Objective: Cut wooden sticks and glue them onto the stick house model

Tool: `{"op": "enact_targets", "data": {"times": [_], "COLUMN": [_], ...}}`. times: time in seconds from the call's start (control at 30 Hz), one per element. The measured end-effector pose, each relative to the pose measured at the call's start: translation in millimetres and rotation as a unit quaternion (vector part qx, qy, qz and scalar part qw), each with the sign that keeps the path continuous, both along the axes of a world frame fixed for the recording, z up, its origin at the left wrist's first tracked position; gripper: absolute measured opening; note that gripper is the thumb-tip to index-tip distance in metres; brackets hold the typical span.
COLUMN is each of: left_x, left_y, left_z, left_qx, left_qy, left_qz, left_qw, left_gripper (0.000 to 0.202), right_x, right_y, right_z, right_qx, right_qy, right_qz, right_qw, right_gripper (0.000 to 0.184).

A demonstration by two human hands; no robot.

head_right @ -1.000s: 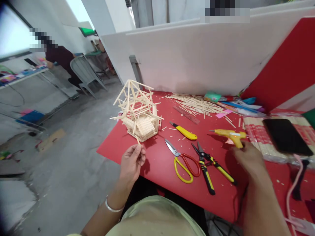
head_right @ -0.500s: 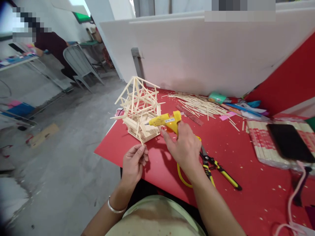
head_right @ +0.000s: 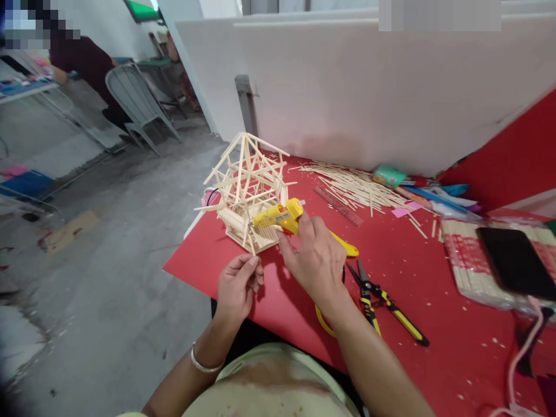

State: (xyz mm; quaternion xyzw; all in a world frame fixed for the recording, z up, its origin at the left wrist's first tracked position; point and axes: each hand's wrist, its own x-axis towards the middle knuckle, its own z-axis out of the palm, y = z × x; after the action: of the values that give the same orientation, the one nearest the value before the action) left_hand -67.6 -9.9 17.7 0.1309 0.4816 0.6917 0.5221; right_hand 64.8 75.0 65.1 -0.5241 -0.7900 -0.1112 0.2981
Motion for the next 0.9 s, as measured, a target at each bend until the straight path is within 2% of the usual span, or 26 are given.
{"op": "enact_targets", "data": {"times": [0.9], "left_x": [-2.0], "left_y": [3.7], "left_z": [1.1], "left_qx": [-0.011], "left_qy": [-0.003], "left_qz": [0.0], "left_qw": [1.0], "left_gripper": [0.029], "right_x": [1.7], "right_y": [1.9], "right_z": [-1.2], "right_qx": [-0.006], "right_qy": [-0.007], "right_qz": [0.001], "right_qw": [1.0], "right_gripper": [0.054]}}
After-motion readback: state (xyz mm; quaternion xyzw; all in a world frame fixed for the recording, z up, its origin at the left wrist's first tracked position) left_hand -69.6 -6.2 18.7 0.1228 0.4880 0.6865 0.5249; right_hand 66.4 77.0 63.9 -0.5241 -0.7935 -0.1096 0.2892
